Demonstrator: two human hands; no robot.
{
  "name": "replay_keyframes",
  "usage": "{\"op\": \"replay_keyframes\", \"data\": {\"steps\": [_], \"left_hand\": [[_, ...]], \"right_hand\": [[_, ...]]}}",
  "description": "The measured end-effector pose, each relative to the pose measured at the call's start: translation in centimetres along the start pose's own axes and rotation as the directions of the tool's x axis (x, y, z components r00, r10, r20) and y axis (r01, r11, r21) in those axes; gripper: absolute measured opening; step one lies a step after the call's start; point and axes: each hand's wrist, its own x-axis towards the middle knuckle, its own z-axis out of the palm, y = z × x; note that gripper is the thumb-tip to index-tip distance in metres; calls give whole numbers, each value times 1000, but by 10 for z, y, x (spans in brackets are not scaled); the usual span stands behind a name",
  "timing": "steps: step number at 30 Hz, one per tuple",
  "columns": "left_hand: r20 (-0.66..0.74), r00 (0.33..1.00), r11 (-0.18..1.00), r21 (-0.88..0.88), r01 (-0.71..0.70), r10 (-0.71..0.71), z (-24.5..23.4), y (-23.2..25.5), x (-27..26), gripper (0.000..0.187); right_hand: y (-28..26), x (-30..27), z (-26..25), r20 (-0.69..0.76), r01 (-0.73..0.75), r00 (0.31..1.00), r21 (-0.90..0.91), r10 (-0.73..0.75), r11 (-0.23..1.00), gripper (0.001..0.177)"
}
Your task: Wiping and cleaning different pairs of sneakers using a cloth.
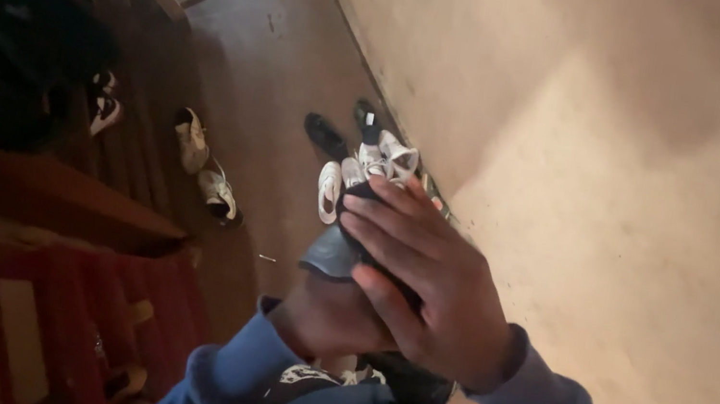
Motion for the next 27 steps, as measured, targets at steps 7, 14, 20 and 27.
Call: {"op": "replay_keyframes", "data": {"steps": [7, 14, 20, 27], "left_hand": [[146, 988, 952, 293, -88, 47, 16, -34, -6, 57], [358, 922, 977, 93, -189, 145, 56, -90, -23, 49], [451, 884, 986, -44, 162, -125, 61, -30, 6, 47], [403, 853, 910, -100, 402, -332, 47, -19, 20, 51]], "right_hand": [[19, -36, 5, 104, 56, 992, 89, -65, 994, 48], [23, -13, -1, 55, -19, 998, -13, 20, 1000, 35], [17, 38, -20, 477, -271, 779, -329, 407, 905, 55], [45, 27, -4, 438, -357, 786, -253, 436, 899, 47]]}}
